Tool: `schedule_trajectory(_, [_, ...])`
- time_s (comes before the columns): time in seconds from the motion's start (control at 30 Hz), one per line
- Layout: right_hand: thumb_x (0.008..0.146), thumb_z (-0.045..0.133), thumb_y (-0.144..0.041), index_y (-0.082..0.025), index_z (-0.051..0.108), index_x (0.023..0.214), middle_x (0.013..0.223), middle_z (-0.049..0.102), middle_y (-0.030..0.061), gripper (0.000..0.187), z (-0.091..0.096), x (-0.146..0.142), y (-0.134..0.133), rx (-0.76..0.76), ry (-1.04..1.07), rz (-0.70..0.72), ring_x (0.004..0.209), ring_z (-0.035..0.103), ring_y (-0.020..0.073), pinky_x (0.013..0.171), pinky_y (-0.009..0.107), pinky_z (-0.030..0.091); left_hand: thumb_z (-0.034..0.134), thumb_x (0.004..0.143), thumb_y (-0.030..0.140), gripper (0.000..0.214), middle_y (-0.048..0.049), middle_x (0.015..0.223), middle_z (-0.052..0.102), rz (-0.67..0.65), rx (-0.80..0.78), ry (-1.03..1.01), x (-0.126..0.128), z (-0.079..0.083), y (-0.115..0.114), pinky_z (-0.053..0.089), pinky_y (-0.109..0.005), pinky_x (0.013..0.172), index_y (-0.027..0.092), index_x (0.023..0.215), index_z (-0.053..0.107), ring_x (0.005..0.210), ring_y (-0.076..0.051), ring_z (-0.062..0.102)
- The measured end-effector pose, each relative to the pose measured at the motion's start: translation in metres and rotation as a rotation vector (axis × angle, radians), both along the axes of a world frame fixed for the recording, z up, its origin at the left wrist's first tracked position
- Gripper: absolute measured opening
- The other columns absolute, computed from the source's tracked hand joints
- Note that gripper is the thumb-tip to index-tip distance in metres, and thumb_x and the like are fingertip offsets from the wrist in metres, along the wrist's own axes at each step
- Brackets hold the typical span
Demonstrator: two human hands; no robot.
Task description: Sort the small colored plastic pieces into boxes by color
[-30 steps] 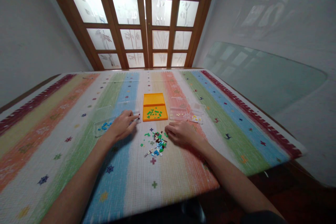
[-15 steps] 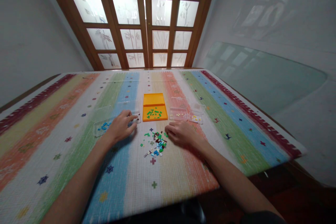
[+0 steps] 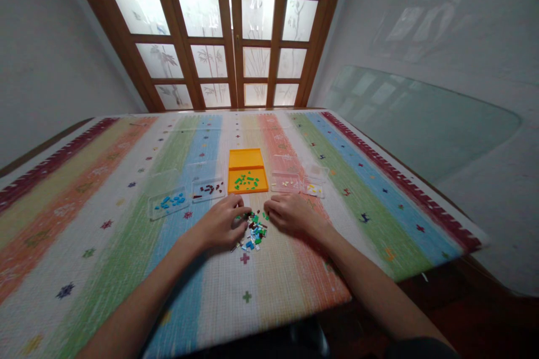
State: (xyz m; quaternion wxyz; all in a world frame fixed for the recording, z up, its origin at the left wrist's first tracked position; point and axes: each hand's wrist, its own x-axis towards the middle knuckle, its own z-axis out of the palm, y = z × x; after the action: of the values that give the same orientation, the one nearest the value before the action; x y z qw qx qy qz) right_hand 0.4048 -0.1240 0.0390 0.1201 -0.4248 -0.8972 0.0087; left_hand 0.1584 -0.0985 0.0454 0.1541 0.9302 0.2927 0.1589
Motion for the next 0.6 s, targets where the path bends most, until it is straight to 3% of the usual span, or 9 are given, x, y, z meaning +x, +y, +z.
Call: schedule_trajectory(0.6, [0.090, 0.050, -0.014, -0.016, 0.064, 0.083, 0.079, 0.065, 0.0041, 0.016, -0.0018, -0.0008, 0.0007, 0.010, -0.021, -0.008, 0.064, 0.043, 0.0132, 0.061, 0.031, 0.023, 0.054, 0.095, 0.024, 0.017, -0.0075, 0.093, 0.060, -0.028, -0.071, -0.035, -0.0035, 0.0036, -0.0034, 0.049, -0.033, 0.078, 0.019, 0.091, 0.069, 0.088, -0.021, 0.057])
